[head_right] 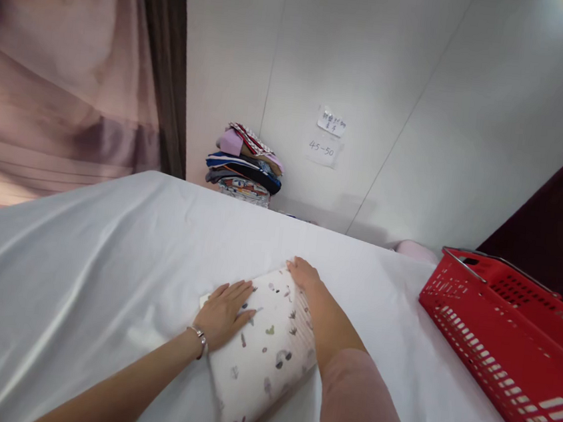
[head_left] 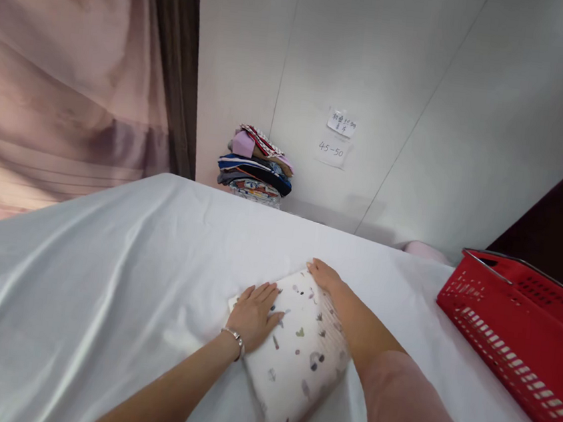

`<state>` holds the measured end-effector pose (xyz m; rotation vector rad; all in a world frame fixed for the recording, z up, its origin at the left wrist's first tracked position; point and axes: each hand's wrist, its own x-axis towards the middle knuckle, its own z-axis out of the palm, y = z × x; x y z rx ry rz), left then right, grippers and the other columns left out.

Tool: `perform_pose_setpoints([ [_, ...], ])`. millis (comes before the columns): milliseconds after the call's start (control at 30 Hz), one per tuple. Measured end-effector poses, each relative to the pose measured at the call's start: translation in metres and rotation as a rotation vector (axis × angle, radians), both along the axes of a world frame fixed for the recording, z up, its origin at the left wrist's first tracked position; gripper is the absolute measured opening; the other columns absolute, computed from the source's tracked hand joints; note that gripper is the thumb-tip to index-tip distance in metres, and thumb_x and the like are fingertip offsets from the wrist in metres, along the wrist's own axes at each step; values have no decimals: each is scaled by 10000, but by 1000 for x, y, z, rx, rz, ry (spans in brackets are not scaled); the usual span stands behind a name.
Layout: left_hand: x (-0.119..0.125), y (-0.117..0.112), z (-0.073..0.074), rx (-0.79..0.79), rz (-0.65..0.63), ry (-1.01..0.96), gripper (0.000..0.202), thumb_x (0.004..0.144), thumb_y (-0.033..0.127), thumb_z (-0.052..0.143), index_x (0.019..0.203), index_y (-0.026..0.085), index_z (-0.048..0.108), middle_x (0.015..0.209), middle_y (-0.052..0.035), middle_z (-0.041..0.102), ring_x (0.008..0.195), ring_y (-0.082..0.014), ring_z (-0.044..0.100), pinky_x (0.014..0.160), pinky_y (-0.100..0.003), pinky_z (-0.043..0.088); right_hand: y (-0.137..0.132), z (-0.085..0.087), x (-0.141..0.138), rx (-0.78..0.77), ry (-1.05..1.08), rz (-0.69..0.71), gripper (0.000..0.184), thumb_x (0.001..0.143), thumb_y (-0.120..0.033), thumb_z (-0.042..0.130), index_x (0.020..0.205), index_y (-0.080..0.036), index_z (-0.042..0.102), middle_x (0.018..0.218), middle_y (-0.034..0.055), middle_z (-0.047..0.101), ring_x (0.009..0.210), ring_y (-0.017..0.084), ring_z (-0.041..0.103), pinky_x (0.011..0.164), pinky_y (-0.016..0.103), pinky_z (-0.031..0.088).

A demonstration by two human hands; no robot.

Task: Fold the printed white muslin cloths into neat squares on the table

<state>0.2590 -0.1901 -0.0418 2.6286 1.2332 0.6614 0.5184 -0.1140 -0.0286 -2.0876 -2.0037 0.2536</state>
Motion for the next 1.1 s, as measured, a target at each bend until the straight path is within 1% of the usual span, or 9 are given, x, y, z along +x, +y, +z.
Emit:
perform_pose_setpoints([
  [100,1,0,0,-3,2,12,463,855,436,371,1256,216,442,1341,-49,434,1252,-216,349,1053,-434,222,-14,9,-9,-13,-33,-83,535,868,-466,294,1294,-156,385,1385,149,338,1283,282,270,989,492,218],
  [233,2,0,2,-1,9,33,465,852,429,372,1253,206,446,1340,-53,436,1252,-217,348,1050,-430,221,-44,18,-34,143,-143,82,578,873,-481,302,1356,-165,288,1459,98,176,1346,217,65,1057,449,18],
  [300,2,1,3,-1,14,47,467,853,425,368,1254,200,447,1342,-54,433,1254,-215,346,1051,-425,218,-54,18,-45,194,-177,179,593,872,-498,299,1361,-163,280,1462,87,169,1347,201,51,1063,417,-7],
  [433,1,1,4,11,20,71,475,855,434,353,1257,197,443,1343,-48,431,1254,-211,346,1051,-418,221,-53,12,-50,27,-129,207,578,875,-523,259,1335,-181,328,1425,80,284,1325,197,166,1055,403,68],
  [600,1,2,3,27,22,84,477,856,451,342,1259,217,439,1336,-38,442,1255,-206,346,1050,-410,231,-35,12,-41,-81,-76,85,561,874,-533,236,1319,-213,357,1433,40,275,1331,166,136,1058,369,27],
  [800,2,2,6,5,18,117,493,859,447,326,1270,193,426,1356,-36,415,1266,-200,331,1054,-408,227,-29,16,-17,-92,35,-147,539,858,-493,323,1320,-217,356,1434,63,265,1328,220,148,1047,449,72],
  [867,2,1,8,1,13,126,495,860,441,323,1270,185,425,1364,-34,402,1270,-197,322,1055,-407,222,-40,18,1,-69,83,-248,540,856,-474,345,1326,-207,347,1426,75,280,1325,234,158,1045,437,106],
  [967,3,1,8,0,8,122,497,858,438,323,1269,177,425,1367,-40,397,1272,-197,318,1055,-409,215,-70,24,31,-19,165,-387,543,854,-450,374,1331,-192,343,1419,75,294,1317,225,190,1047,370,160],
  [1100,4,3,7,-5,4,118,506,855,446,322,1269,174,425,1362,-49,404,1273,-200,315,1051,-411,211,-126,30,56,3,301,-573,564,841,-474,385,1320,-177,370,1309,108,450,1176,223,429,962,331,325],
])
